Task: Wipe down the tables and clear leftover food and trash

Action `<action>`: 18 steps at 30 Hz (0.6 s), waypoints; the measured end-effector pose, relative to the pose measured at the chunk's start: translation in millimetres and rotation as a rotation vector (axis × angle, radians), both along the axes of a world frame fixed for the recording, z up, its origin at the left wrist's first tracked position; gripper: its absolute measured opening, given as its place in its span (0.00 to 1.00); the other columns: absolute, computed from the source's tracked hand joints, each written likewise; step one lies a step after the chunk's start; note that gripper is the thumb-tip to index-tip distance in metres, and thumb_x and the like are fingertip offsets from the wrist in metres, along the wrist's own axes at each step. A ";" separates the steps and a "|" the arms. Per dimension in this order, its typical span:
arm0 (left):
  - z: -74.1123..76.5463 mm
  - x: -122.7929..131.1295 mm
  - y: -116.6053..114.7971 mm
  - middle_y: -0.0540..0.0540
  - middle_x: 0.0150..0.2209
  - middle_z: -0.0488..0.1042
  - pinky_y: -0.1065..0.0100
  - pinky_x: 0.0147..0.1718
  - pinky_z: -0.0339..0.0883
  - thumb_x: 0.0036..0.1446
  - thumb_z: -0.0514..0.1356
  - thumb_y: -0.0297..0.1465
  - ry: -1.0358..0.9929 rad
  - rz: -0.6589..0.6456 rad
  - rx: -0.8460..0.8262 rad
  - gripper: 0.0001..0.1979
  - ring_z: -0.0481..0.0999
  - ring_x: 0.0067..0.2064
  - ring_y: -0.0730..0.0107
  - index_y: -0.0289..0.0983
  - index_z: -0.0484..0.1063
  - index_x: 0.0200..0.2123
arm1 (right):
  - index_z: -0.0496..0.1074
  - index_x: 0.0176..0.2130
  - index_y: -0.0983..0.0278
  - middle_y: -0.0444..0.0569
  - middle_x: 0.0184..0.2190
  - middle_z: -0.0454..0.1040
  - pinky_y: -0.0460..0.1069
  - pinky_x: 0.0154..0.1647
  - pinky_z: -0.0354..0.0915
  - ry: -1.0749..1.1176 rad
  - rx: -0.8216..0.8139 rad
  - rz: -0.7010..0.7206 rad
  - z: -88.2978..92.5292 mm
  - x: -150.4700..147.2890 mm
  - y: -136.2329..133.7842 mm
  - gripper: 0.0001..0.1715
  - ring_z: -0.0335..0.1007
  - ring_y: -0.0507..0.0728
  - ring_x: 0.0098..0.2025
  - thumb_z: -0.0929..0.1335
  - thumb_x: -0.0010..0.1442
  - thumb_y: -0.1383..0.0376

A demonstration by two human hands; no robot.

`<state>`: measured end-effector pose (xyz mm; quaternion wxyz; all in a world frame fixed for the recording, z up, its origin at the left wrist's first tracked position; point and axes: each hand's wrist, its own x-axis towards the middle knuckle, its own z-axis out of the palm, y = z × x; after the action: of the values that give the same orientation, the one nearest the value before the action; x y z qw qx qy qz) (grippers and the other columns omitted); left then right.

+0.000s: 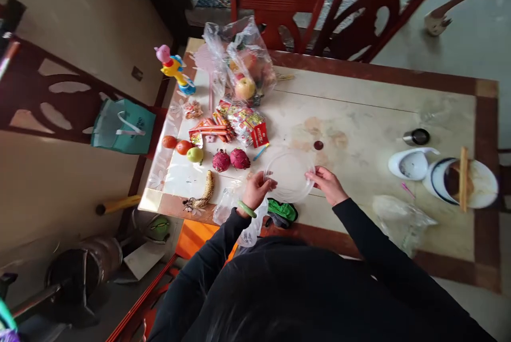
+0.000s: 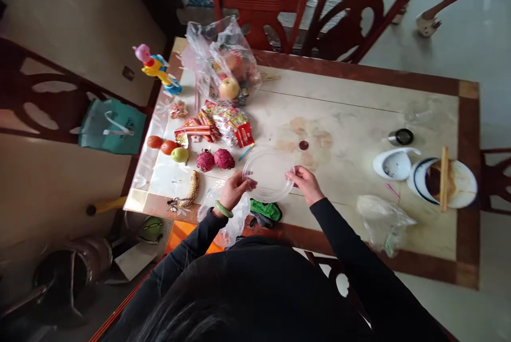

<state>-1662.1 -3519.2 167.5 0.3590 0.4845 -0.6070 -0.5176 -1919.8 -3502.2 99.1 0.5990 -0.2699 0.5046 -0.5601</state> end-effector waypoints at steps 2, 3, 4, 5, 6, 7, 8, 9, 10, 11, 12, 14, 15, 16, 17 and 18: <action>-2.8 -1.9 8.2 0.44 0.33 0.85 0.68 0.34 0.76 0.60 0.69 0.39 0.010 -0.007 0.040 0.18 0.82 0.32 0.68 0.35 0.75 0.48 | 0.78 0.33 0.60 0.46 0.33 0.83 0.47 0.37 0.72 -0.077 0.067 0.049 -11.5 5.6 22.8 0.36 0.77 0.54 0.36 0.86 0.31 0.44; -4.6 -2.7 12.2 0.45 0.33 0.84 0.68 0.34 0.75 0.59 0.70 0.39 -0.003 -0.020 0.058 0.18 0.82 0.32 0.68 0.35 0.75 0.47 | 0.79 0.34 0.60 0.47 0.35 0.84 0.47 0.38 0.72 -0.110 0.098 0.072 -18.5 6.9 34.0 0.35 0.78 0.55 0.36 0.86 0.32 0.44; -6.6 -3.6 15.9 0.45 0.32 0.84 0.68 0.35 0.75 0.58 0.70 0.40 -0.025 -0.042 0.079 0.18 0.83 0.32 0.68 0.35 0.76 0.46 | 0.80 0.34 0.61 0.48 0.35 0.84 0.48 0.38 0.73 -0.136 0.125 0.089 -26.1 7.4 44.9 0.35 0.79 0.55 0.37 0.86 0.33 0.45; -9.1 -4.9 19.4 0.45 0.32 0.84 0.67 0.35 0.76 0.58 0.70 0.40 -0.050 -0.069 0.099 0.18 0.83 0.32 0.67 0.35 0.76 0.46 | 0.81 0.34 0.61 0.49 0.36 0.85 0.48 0.38 0.73 -0.156 0.145 0.091 -34.0 7.1 55.0 0.34 0.79 0.56 0.37 0.86 0.34 0.45; -11.7 -6.6 22.8 0.45 0.32 0.84 0.66 0.35 0.76 0.57 0.71 0.41 -0.078 -0.099 0.115 0.19 0.84 0.33 0.66 0.36 0.77 0.46 | 0.81 0.34 0.61 0.50 0.36 0.85 0.47 0.38 0.73 -0.175 0.161 0.072 -42.0 6.0 64.2 0.32 0.79 0.56 0.37 0.86 0.35 0.46; -14.4 -8.6 25.9 0.44 0.32 0.85 0.65 0.36 0.77 0.57 0.71 0.43 -0.106 -0.130 0.124 0.21 0.84 0.34 0.65 0.36 0.77 0.47 | 0.81 0.34 0.61 0.50 0.36 0.85 0.47 0.38 0.73 -0.198 0.174 0.029 -50.0 3.9 72.1 0.31 0.80 0.56 0.37 0.86 0.35 0.48; -16.6 -10.6 28.8 0.44 0.34 0.85 0.64 0.37 0.77 0.57 0.71 0.44 -0.132 -0.156 0.122 0.22 0.85 0.35 0.63 0.36 0.77 0.49 | 0.81 0.34 0.62 0.49 0.35 0.85 0.47 0.37 0.72 -0.227 0.187 -0.038 -57.7 0.4 78.6 0.29 0.80 0.55 0.37 0.86 0.36 0.50; -18.0 -12.3 31.5 0.42 0.37 0.86 0.63 0.38 0.78 0.57 0.71 0.45 -0.155 -0.174 0.109 0.24 0.86 0.37 0.62 0.37 0.77 0.50 | 0.80 0.34 0.61 0.48 0.35 0.84 0.46 0.36 0.72 -0.264 0.201 -0.128 -65.0 -4.6 83.9 0.27 0.79 0.55 0.36 0.86 0.37 0.52; -18.4 -13.5 34.0 0.41 0.40 0.86 0.62 0.40 0.79 0.57 0.71 0.46 -0.177 -0.183 0.085 0.24 0.86 0.39 0.61 0.37 0.78 0.51 | 0.79 0.33 0.61 0.47 0.34 0.84 0.45 0.34 0.72 -0.307 0.218 -0.240 -71.7 -11.3 88.2 0.24 0.79 0.54 0.35 0.85 0.39 0.55; -17.4 -13.8 36.3 0.40 0.43 0.86 0.60 0.42 0.80 0.57 0.71 0.46 -0.197 -0.185 0.055 0.25 0.87 0.41 0.60 0.38 0.78 0.52 | 0.78 0.33 0.61 0.46 0.33 0.83 0.44 0.33 0.71 -0.350 0.239 -0.373 -78.0 -19.6 91.8 0.22 0.79 0.53 0.34 0.84 0.41 0.58; -15.1 -13.2 38.5 0.39 0.45 0.86 0.59 0.44 0.81 0.58 0.70 0.47 -0.214 -0.182 0.021 0.24 0.87 0.43 0.59 0.38 0.78 0.52 | 0.76 0.32 0.61 0.45 0.32 0.83 0.44 0.31 0.71 -0.384 0.261 -0.512 -83.5 -29.3 95.1 0.18 0.78 0.52 0.33 0.82 0.43 0.60; -6.7 -8.5 42.5 0.38 0.47 0.86 0.57 0.47 0.81 0.59 0.69 0.47 -0.238 -0.164 -0.043 0.23 0.87 0.45 0.58 0.38 0.79 0.51 | 0.74 0.32 0.61 0.44 0.30 0.81 0.42 0.29 0.70 -0.409 0.297 -0.755 -92.5 -51.5 102.1 0.13 0.77 0.51 0.31 0.79 0.48 0.64; -1.1 -4.6 44.3 0.38 0.47 0.86 0.57 0.48 0.81 0.60 0.68 0.47 -0.246 -0.150 -0.072 0.22 0.87 0.46 0.58 0.38 0.79 0.50 | 0.73 0.32 0.60 0.43 0.30 0.80 0.42 0.29 0.70 -0.403 0.310 -0.846 -95.9 -63.0 106.0 0.11 0.76 0.50 0.30 0.77 0.51 0.65; 5.0 0.1 46.1 0.38 0.48 0.86 0.56 0.49 0.82 0.61 0.68 0.47 -0.253 -0.132 -0.100 0.21 0.87 0.46 0.58 0.38 0.80 0.49 | 0.72 0.33 0.60 0.43 0.30 0.80 0.41 0.28 0.70 -0.389 0.318 -0.918 -98.6 -74.1 110.1 0.09 0.76 0.50 0.30 0.76 0.53 0.66; 11.4 5.6 47.9 0.38 0.48 0.86 0.56 0.49 0.82 0.62 0.67 0.47 -0.259 -0.111 -0.125 0.21 0.87 0.47 0.57 0.38 0.80 0.49 | 0.72 0.33 0.59 0.42 0.30 0.79 0.41 0.28 0.70 -0.374 0.325 -0.976 -100.6 -84.4 114.1 0.07 0.76 0.49 0.30 0.74 0.56 0.67; 17.6 11.6 49.7 0.38 0.49 0.86 0.56 0.50 0.82 0.62 0.66 0.47 -0.268 -0.087 -0.150 0.21 0.87 0.47 0.57 0.38 0.80 0.49 | 0.71 0.33 0.59 0.42 0.30 0.79 0.41 0.28 0.70 -0.360 0.328 -1.025 -102.3 -93.6 117.9 0.06 0.75 0.49 0.31 0.73 0.58 0.68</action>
<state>-1650.5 -3469.6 185.1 0.2870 0.4944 -0.7069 -0.4165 -2013.4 -3384.3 -3.2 0.3611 0.2059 0.5413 -0.7309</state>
